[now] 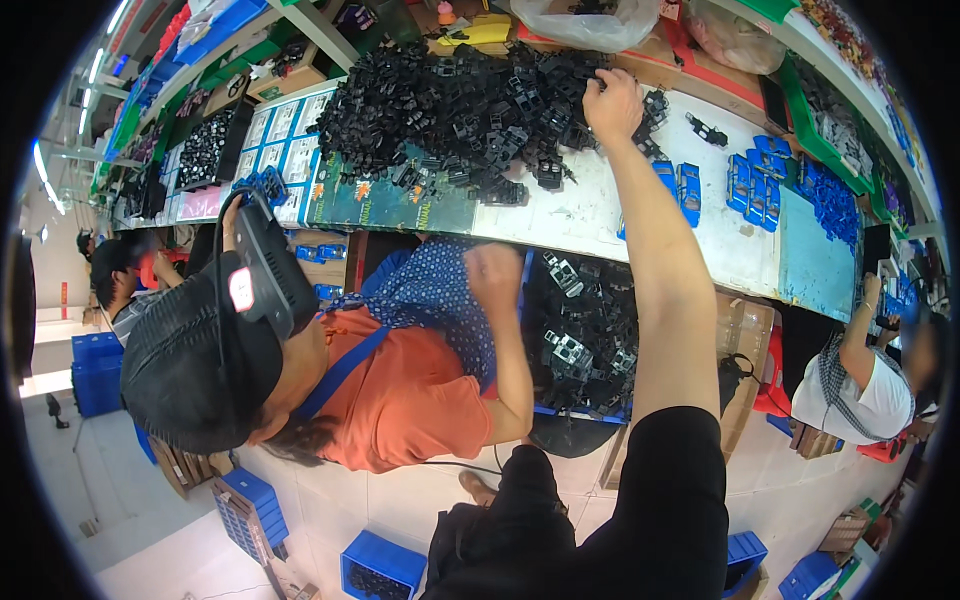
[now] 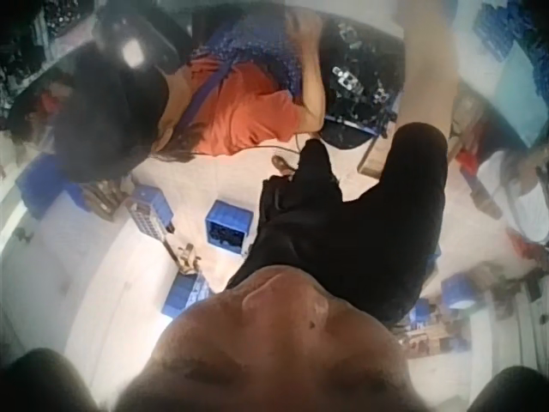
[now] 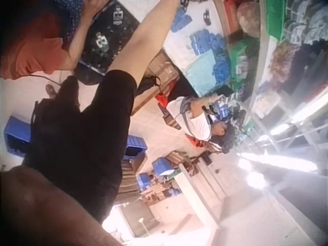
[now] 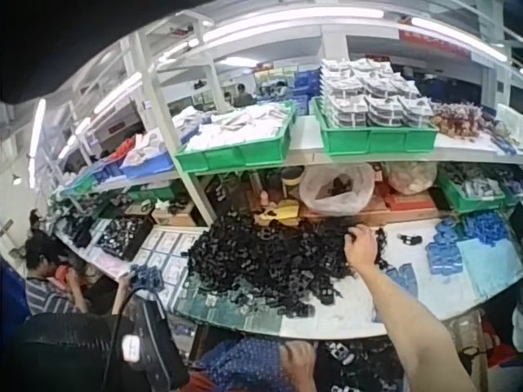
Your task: The person assembles toy cars by fitting car bodies, chassis, and wheels together by hand, securing them with an electric screwdriver, and placing the finished cars onto the conveyor table.
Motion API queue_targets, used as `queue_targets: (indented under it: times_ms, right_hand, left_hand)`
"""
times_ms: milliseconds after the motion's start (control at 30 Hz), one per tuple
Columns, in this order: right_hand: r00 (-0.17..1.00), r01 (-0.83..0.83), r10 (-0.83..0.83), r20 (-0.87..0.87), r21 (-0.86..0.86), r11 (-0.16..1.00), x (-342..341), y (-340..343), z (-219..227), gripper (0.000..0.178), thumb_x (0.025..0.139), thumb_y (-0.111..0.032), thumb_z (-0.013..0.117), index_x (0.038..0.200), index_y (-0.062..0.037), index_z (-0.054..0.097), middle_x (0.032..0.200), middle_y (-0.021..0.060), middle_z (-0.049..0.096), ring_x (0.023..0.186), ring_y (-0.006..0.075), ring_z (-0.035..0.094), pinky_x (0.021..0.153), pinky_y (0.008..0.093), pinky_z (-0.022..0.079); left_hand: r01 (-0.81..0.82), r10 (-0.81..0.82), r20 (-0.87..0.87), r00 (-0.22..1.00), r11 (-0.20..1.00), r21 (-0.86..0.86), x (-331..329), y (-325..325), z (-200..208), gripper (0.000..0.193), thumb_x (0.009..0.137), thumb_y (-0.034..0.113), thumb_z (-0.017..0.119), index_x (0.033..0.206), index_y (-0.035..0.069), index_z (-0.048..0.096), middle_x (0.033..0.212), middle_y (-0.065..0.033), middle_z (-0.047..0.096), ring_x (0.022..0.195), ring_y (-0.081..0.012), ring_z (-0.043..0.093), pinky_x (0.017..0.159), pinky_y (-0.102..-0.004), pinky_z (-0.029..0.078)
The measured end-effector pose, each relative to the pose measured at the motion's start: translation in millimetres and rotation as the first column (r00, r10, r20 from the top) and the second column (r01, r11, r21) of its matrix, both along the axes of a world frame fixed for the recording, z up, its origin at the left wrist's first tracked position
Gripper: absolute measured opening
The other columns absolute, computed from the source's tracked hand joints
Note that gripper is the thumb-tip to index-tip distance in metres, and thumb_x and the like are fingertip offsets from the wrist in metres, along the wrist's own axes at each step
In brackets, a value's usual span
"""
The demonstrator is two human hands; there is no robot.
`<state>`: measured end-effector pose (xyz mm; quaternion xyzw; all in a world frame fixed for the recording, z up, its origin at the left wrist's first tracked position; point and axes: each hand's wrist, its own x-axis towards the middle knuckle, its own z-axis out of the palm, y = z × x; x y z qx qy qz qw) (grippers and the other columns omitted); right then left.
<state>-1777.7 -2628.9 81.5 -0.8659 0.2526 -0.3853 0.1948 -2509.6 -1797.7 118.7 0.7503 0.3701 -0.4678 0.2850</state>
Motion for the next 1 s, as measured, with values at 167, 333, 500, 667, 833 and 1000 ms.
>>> queue_targets:
  times_ms: [167,333,500,667,833,1000]
  right_hand:
    - [0.982,0.023,-0.042,-0.187,-0.100,0.995,25,-10,1,0.041,0.084,-0.039,0.066,0.116,-0.0139,0.071,0.135,0.0085,0.058,0.128,0.0306,0.047,0.104,0.0487,0.039]
    - [0.924,0.066,-0.091,-0.372,-0.080,0.995,37,-2,11,0.052,0.088,-0.046,0.060,0.122,-0.0081,0.066,0.134,0.0100,0.058,0.127,0.0313,0.047,0.105,0.0483,0.037]
    - [0.991,-0.030,0.049,0.121,-0.160,0.987,37,4,44,0.054,0.088,-0.043,0.064,0.122,-0.0018,0.063,0.130,0.0126,0.060,0.123,0.0342,0.050,0.104,0.0479,0.037]
    - [0.833,-0.135,0.299,0.465,-0.353,0.926,32,40,154,0.051,0.090,-0.034,0.064,0.131,-0.0040,0.054,0.136,0.0144,0.054,0.127,0.0319,0.048,0.109,0.0455,0.032]
    - [0.998,0.010,-0.043,-0.045,-0.561,0.828,44,-4,109,0.059,0.079,-0.033,0.072,0.131,-0.0105,0.057,0.141,0.0168,0.050,0.131,0.0369,0.044,0.111,0.0483,0.033]
    - [0.964,-0.117,0.088,-0.250,-0.101,0.988,26,-23,59,0.056,0.079,-0.024,0.067,0.132,-0.0117,0.059,0.146,0.0170,0.046,0.135,0.0378,0.042,0.109,0.0501,0.036]
  left_hand:
    - [-0.029,0.030,-0.018,0.999,0.999,0.029,-3,3,6,0.023,0.088,0.004,0.065,0.110,-0.001,0.063,0.086,-0.0086,0.064,0.077,-0.0181,0.063,0.069,-0.0297,0.053]
    - [-0.066,0.068,-0.034,0.997,0.997,0.038,-14,-1,12,0.023,0.088,0.004,0.065,0.110,-0.001,0.063,0.087,-0.0086,0.064,0.077,-0.0180,0.063,0.069,-0.0297,0.053]
    - [-0.089,0.089,-0.008,0.996,0.996,0.008,4,-16,-9,0.023,0.088,0.004,0.065,0.111,-0.001,0.063,0.087,-0.0085,0.064,0.077,-0.0180,0.063,0.069,-0.0297,0.053]
    - [-0.114,0.114,0.021,0.993,0.993,-0.001,16,-31,-13,0.023,0.088,0.003,0.065,0.111,-0.001,0.063,0.088,-0.0085,0.064,0.077,-0.0179,0.063,0.069,-0.0297,0.053]
    - [-0.099,0.100,0.043,0.994,0.994,-0.037,34,-30,-28,0.024,0.088,0.003,0.065,0.112,-0.001,0.062,0.088,-0.0084,0.064,0.077,-0.0178,0.063,0.070,-0.0297,0.053]
    - [-0.132,0.134,0.049,0.990,0.990,-0.043,27,-32,-30,0.024,0.088,0.003,0.065,0.112,-0.001,0.062,0.089,-0.0084,0.064,0.078,-0.0178,0.063,0.070,-0.0297,0.053]
